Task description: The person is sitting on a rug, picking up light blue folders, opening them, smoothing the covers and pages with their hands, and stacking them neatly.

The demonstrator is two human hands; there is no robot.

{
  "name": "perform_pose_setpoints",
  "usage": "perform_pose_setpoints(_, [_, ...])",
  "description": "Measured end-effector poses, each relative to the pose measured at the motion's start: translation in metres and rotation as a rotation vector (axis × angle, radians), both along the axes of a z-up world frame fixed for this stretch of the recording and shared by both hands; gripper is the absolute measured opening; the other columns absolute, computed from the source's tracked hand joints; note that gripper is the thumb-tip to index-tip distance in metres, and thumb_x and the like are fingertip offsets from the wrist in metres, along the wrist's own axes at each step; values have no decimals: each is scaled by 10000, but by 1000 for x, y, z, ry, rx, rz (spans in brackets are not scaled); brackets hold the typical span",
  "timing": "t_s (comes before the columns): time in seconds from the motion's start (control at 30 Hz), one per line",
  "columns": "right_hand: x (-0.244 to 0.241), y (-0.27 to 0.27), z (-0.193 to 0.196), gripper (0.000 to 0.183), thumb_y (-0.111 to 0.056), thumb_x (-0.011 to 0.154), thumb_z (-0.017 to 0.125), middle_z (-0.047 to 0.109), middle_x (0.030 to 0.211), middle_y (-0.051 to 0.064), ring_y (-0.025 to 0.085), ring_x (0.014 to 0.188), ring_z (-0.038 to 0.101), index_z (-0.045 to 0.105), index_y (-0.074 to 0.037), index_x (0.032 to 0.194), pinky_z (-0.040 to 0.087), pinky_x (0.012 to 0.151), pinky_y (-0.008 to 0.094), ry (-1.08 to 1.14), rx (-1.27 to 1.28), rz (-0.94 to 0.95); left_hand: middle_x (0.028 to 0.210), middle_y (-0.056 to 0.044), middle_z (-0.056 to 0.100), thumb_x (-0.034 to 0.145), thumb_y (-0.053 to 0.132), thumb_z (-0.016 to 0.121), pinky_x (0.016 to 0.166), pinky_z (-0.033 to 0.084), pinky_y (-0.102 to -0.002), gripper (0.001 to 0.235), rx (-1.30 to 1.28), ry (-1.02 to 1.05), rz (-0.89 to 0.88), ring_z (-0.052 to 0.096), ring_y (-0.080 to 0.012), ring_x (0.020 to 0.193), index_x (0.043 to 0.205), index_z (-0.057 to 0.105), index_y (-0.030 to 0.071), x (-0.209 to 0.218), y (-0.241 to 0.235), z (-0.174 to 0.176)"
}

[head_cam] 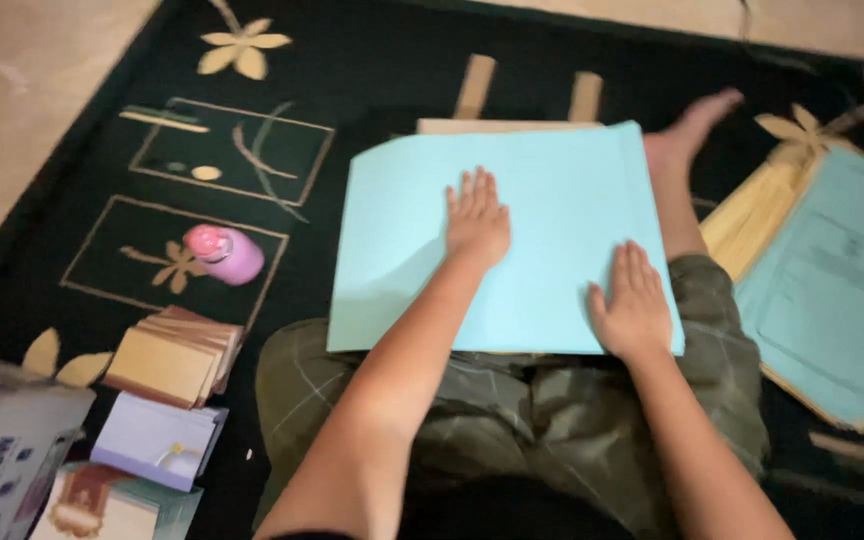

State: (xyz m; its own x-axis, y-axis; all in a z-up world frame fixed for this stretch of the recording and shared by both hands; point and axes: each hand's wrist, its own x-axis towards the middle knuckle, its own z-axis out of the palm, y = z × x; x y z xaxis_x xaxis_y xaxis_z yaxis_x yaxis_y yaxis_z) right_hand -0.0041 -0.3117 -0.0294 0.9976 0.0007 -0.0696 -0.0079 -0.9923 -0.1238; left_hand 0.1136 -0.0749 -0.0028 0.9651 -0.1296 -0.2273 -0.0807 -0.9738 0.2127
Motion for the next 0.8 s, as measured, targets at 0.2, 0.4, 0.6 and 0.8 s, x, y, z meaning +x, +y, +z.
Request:
perform_pose_setpoints(0.2, [-2,0,-4,834,-571,1005,288,250,1717,175,295,1603,200,272,-32,1642,155,1294,412,-55,-15,21,1728,-162,-41,1095,316,170,1278,-87,-508,626,-39,92,-26,-78,-351,1589,1638,59,25,-112,-3,25])
perform_pose_setpoints(0.4, [-22,6,-14,823,-579,1026,347,312,1684,206,325,1580,255,310,-18,1626,200,1277,440,-133,-24,60,1728,-170,6,1099,275,177,1270,-58,-514,604,-125,81,-20,-15,-345,1591,1637,89,16,-166,-3,30])
perform_pose_setpoints(0.6, [-46,8,11,830,-615,1038,315,296,1688,196,326,1585,231,304,-20,1617,154,1289,445,-95,25,110,1688,-257,108,1069,378,357,1250,133,-576,713,15,-10,-13,98,-445,1556,1597,167,-63,-130,-22,-26])
perform_pose_setpoints(0.8, [-39,-25,5,380,-379,941,672,580,1500,50,272,1375,559,664,-171,1259,435,1136,461,-139,701,2,1723,-190,69,1095,334,257,1235,0,-632,600,-20,-42,-222,25,-414,1584,1656,191,130,-82,-85,-5])
